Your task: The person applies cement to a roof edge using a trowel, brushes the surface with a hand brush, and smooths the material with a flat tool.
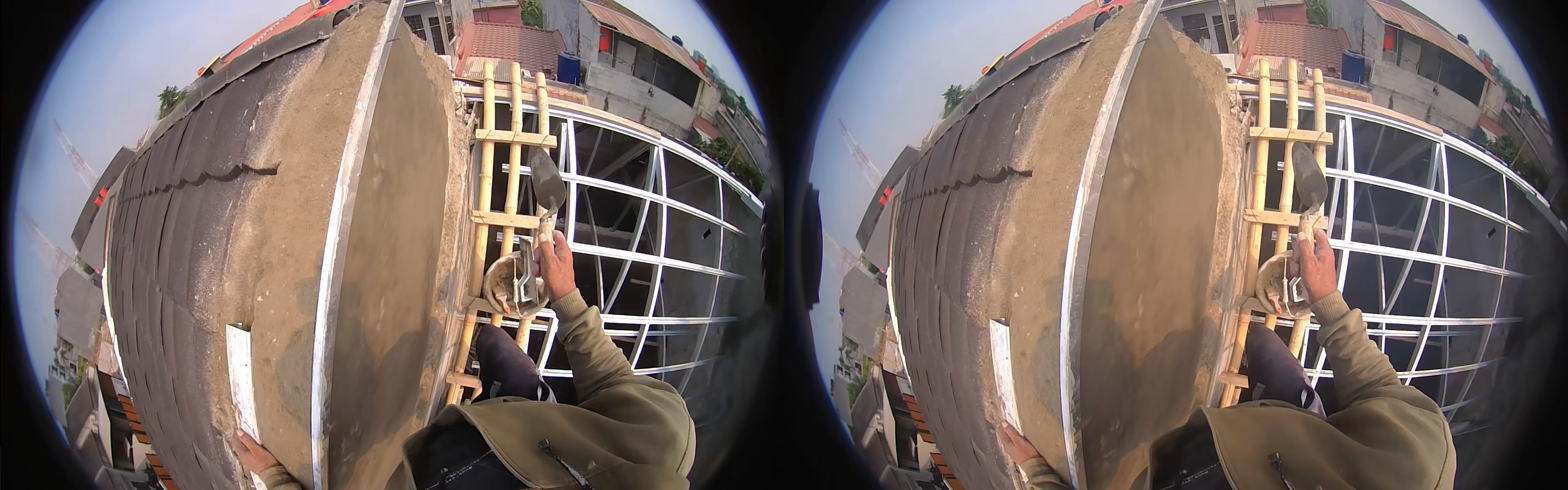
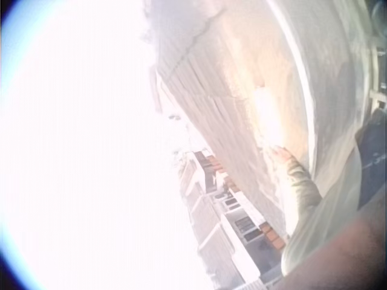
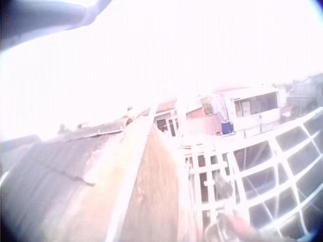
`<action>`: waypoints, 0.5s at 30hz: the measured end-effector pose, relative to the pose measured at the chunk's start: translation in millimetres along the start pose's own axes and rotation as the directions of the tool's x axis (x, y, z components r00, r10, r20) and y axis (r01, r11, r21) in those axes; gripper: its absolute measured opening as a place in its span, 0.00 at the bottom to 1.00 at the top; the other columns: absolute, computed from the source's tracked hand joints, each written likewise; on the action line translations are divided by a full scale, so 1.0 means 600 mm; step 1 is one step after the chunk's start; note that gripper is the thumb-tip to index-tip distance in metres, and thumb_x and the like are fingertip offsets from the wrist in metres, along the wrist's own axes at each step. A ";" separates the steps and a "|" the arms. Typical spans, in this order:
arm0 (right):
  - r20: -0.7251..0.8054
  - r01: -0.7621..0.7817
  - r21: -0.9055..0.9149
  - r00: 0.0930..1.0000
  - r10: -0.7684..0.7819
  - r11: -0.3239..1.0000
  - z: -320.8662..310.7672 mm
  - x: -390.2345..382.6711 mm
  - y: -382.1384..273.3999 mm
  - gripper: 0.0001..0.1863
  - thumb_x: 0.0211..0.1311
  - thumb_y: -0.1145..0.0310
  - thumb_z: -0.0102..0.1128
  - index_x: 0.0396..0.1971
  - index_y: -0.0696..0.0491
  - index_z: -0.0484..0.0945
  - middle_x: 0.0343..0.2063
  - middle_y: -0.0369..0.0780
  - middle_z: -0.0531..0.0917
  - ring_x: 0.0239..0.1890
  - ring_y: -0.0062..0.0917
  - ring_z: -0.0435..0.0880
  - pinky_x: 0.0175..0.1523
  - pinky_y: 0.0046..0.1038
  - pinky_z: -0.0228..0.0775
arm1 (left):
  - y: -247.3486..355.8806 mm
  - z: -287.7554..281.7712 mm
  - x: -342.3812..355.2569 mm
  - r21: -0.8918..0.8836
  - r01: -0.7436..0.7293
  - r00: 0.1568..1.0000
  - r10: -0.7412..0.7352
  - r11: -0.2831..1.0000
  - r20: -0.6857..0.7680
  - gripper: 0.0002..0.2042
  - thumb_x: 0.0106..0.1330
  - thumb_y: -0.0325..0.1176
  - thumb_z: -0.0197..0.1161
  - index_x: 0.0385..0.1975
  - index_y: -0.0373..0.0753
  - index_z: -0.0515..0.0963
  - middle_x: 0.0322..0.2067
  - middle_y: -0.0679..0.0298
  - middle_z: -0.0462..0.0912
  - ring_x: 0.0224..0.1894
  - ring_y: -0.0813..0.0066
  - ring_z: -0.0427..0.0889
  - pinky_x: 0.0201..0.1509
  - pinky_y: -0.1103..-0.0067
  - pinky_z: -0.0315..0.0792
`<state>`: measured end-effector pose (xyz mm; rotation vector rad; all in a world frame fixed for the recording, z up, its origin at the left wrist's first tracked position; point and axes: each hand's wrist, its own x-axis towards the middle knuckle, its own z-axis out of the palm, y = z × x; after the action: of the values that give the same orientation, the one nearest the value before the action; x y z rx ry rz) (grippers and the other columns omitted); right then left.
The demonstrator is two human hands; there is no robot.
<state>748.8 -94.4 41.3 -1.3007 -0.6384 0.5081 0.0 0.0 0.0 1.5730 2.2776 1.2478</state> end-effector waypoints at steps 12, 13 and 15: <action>0.446 0.639 -0.768 0.564 -0.695 0.025 0.221 0.128 -0.288 0.21 0.78 0.57 0.56 0.63 0.51 0.76 0.31 0.47 0.85 0.37 0.44 0.89 0.38 0.45 0.82 | 0.000 -0.010 -0.008 0.058 -0.068 0.997 0.069 0.996 -0.021 0.34 0.82 0.55 0.49 0.61 0.21 0.76 0.61 0.35 0.79 0.63 0.38 0.76 0.70 0.58 0.67; 0.460 0.618 -0.786 0.582 -0.671 -0.003 0.231 0.134 -0.294 0.21 0.78 0.56 0.56 0.63 0.51 0.76 0.32 0.47 0.85 0.35 0.44 0.89 0.38 0.45 0.82 | -0.008 -0.013 -0.010 0.094 -0.063 0.997 0.067 0.994 -0.040 0.33 0.82 0.54 0.49 0.61 0.22 0.76 0.60 0.36 0.80 0.63 0.39 0.77 0.69 0.59 0.68; 0.480 0.561 -0.824 0.619 -0.621 -0.079 0.239 0.148 -0.317 0.22 0.78 0.55 0.55 0.63 0.50 0.76 0.32 0.48 0.86 0.33 0.45 0.89 0.37 0.46 0.82 | -0.003 -0.001 -0.014 0.094 -0.054 0.998 0.057 0.994 -0.031 0.33 0.82 0.54 0.49 0.62 0.23 0.76 0.60 0.37 0.81 0.63 0.40 0.77 0.69 0.60 0.68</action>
<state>713.3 28.9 260.5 -1.9202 -1.5528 -0.9359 2.3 -7.1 -3.7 1.6700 2.3607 1.2056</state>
